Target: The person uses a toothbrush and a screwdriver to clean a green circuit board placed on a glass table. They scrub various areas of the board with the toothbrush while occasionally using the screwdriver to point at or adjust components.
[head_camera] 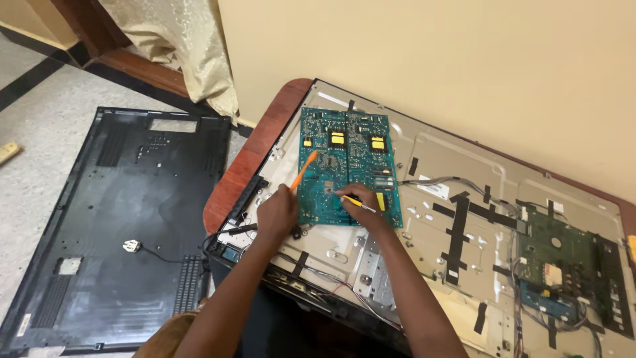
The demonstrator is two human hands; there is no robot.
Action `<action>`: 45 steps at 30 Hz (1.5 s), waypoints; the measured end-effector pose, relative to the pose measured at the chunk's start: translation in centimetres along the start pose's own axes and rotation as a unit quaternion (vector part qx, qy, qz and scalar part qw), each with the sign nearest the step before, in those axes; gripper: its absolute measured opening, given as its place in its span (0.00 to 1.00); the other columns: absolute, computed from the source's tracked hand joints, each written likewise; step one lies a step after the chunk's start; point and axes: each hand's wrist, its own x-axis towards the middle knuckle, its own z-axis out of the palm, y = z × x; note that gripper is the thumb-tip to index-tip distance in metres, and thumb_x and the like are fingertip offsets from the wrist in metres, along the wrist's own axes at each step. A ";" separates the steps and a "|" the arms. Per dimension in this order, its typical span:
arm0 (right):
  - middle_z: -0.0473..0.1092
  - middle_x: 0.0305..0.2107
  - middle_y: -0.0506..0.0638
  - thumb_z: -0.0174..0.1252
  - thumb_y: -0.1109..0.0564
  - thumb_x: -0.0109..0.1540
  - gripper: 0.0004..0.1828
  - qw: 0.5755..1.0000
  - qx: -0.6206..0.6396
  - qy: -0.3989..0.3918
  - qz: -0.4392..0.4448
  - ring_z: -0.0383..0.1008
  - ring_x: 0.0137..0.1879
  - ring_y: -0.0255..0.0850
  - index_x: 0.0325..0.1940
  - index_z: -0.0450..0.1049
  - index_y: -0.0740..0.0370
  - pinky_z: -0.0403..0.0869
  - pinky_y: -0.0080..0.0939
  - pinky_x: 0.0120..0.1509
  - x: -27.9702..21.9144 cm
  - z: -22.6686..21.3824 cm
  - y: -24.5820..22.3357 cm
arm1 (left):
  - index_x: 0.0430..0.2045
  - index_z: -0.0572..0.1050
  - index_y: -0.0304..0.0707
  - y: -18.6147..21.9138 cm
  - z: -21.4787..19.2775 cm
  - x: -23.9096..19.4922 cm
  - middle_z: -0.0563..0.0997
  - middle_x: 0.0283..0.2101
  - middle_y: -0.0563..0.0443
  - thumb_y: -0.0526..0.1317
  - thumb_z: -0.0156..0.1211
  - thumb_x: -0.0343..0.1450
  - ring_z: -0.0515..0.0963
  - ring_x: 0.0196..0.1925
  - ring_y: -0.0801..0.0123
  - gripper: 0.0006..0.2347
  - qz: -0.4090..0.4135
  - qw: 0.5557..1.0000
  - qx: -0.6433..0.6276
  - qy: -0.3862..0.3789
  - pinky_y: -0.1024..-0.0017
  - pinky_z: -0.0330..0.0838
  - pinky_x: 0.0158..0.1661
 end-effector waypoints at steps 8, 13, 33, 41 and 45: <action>0.77 0.38 0.51 0.69 0.63 0.56 0.06 0.997 0.029 0.063 0.014 0.78 0.48 0.39 0.35 0.79 0.63 0.75 0.38 0.56 0.1 0.9 -0.3 | 0.50 0.70 0.43 0.5 0.4 2.1 0.81 0.25 0.41 0.47 0.52 0.73 0.81 0.25 0.46 0.14 0.041 0.998 -0.006 -0.047 0.49 0.72 0.26; 0.77 0.37 0.50 0.68 0.64 0.54 0.07 0.992 0.051 0.093 0.060 0.79 0.45 0.36 0.35 0.78 0.63 0.77 0.36 0.51 -0.4 1.4 1.1 | 0.64 0.68 0.52 0.0 0.7 1.6 0.81 0.26 0.45 0.49 0.51 0.75 0.81 0.23 0.51 0.21 0.091 0.994 0.044 -0.050 0.53 0.72 0.23; 0.75 0.33 0.48 0.66 0.64 0.56 0.05 0.993 0.074 0.059 0.067 0.75 0.39 0.32 0.32 0.76 0.63 0.73 0.32 0.43 0.2 1.3 1.7 | 0.62 0.70 0.48 0.1 0.8 2.1 0.82 0.27 0.46 0.48 0.52 0.72 0.82 0.25 0.52 0.22 0.073 0.993 0.059 -0.065 0.54 0.73 0.25; 0.74 0.33 0.49 0.67 0.63 0.55 0.04 0.995 0.051 0.060 0.063 0.74 0.39 0.34 0.32 0.78 0.64 0.72 0.34 0.43 0.3 1.4 2.2 | 0.62 0.71 0.48 0.0 1.1 2.1 0.83 0.26 0.45 0.48 0.51 0.73 0.83 0.24 0.53 0.21 0.072 0.994 0.062 -0.062 0.55 0.74 0.25; 0.73 0.32 0.49 0.69 0.63 0.55 0.05 0.996 -0.002 0.048 0.080 0.73 0.39 0.34 0.33 0.80 0.63 0.71 0.34 0.44 0.2 1.2 1.6 | 0.62 0.70 0.47 0.2 1.1 2.2 0.82 0.24 0.45 0.49 0.51 0.73 0.82 0.23 0.52 0.22 0.065 0.993 0.070 -0.075 0.55 0.74 0.24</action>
